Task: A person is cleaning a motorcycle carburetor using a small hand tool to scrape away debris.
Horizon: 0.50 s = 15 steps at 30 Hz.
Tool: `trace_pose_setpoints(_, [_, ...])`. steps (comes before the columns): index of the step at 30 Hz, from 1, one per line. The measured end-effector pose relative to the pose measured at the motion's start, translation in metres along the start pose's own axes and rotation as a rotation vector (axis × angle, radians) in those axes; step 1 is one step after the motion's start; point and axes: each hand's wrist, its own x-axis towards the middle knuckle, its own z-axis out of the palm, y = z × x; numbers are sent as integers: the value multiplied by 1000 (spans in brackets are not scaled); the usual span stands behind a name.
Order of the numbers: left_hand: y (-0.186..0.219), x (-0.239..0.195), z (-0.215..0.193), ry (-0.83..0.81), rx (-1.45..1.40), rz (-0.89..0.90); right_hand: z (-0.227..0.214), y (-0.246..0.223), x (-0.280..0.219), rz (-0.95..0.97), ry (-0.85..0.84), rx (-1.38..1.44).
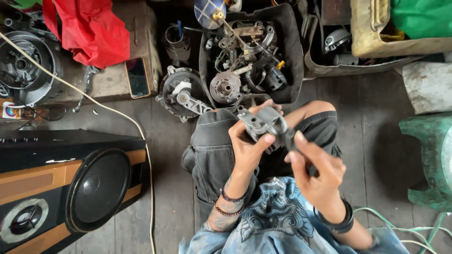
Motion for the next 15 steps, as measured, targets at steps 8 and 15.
trace_pose_setpoints(8, [-1,1,1,25,-16,-28,-1,3,-13,86,-47,8])
trace_pose_setpoints(15, [5,3,-1,10,65,-29,3,2,-3,54,-28,48])
